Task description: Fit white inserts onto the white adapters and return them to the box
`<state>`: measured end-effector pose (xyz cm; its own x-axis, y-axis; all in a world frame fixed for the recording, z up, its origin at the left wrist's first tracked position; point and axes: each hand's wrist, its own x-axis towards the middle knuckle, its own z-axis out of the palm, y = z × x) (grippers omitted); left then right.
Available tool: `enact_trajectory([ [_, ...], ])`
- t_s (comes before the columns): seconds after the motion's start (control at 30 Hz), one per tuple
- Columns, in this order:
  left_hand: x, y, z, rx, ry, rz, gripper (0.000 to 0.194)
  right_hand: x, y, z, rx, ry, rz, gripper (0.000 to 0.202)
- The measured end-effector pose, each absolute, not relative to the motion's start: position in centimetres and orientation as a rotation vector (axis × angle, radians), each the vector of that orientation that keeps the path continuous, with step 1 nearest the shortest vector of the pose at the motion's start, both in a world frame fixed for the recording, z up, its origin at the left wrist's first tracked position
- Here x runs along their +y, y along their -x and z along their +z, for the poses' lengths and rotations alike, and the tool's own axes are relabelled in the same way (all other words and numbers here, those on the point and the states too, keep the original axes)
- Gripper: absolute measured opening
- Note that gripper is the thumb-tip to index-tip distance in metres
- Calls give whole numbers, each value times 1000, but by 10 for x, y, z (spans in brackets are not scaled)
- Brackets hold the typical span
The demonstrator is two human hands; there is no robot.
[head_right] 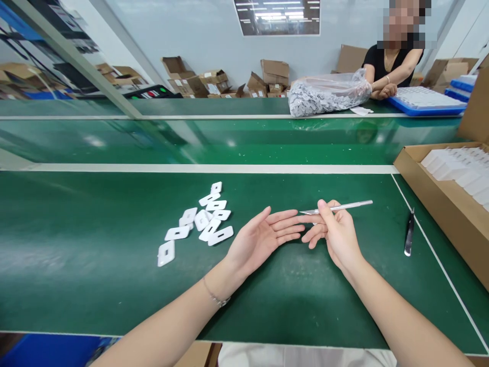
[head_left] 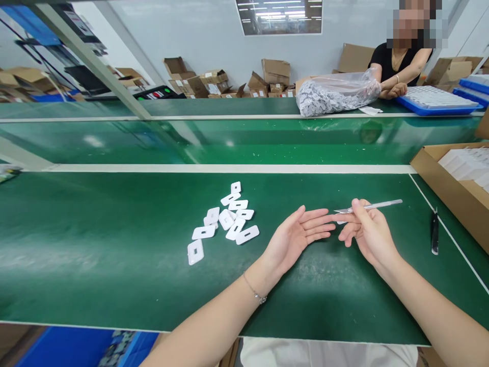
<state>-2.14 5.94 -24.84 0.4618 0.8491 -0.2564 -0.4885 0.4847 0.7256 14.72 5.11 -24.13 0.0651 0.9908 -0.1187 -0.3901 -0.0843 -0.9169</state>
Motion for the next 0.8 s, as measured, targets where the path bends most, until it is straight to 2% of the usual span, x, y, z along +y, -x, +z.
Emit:
enact_trajectory([
  [0.4,51,18,-248,811,-1013,939,35,45,-144,-239,-980,937,1447,47],
  [0.8,43,16,-244,962,-1196,1085,15,41,-142,-245,-1010,909,1477,41],
])
